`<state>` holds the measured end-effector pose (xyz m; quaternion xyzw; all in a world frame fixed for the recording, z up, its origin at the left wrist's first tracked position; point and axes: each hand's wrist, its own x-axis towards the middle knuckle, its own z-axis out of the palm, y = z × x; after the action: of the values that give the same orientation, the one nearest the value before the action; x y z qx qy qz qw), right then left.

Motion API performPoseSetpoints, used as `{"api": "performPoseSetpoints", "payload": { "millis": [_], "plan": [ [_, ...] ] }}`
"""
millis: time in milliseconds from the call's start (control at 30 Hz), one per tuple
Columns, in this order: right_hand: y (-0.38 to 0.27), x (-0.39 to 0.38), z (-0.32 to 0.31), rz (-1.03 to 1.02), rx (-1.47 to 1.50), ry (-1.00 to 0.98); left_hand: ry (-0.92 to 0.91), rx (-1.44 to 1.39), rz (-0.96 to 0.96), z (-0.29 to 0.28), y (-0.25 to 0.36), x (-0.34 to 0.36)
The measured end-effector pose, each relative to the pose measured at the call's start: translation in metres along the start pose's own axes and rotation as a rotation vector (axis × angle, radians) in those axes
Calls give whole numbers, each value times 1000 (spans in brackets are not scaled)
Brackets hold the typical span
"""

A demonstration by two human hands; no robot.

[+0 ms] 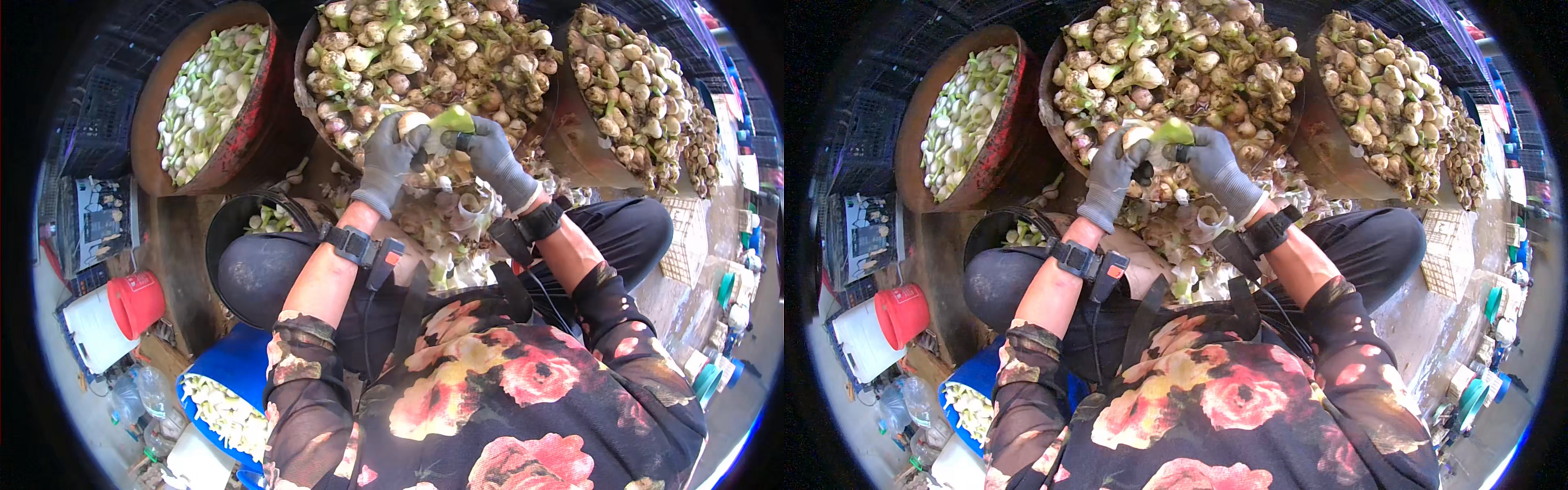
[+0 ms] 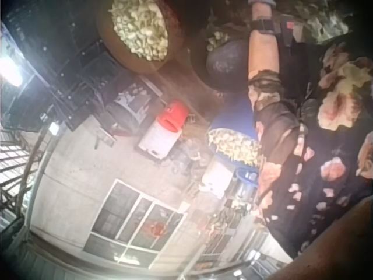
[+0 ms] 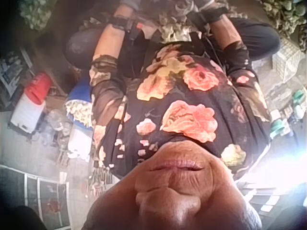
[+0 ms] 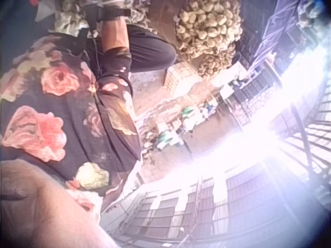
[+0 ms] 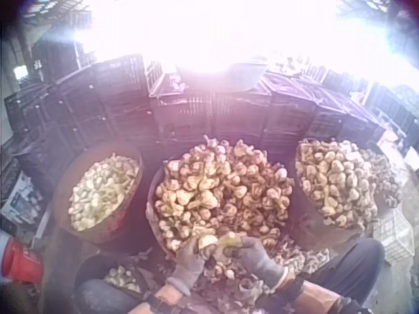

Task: Peel the outer skin and remove stalks from onions or similar root vegetables by hand.

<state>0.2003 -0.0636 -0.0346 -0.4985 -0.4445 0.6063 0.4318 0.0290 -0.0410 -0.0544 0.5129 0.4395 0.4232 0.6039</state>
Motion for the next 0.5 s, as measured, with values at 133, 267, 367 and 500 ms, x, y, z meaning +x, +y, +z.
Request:
{"api": "performPoseSetpoints", "payload": {
  "millis": [133,267,367,500],
  "plan": [
    [-13,-3,-15,-317,-661,-119,-268,-413,-299,-17,10,2],
    [-10,-7,-17,-112,227,-207,-89,3,33,-17,15,12],
    [-9,-8,-17,-275,-456,-59,114,273,53,-12,15,13],
    [-8,-3,-22,-480,-794,-177,52,538,68,-12,16,10]
  ]
}}
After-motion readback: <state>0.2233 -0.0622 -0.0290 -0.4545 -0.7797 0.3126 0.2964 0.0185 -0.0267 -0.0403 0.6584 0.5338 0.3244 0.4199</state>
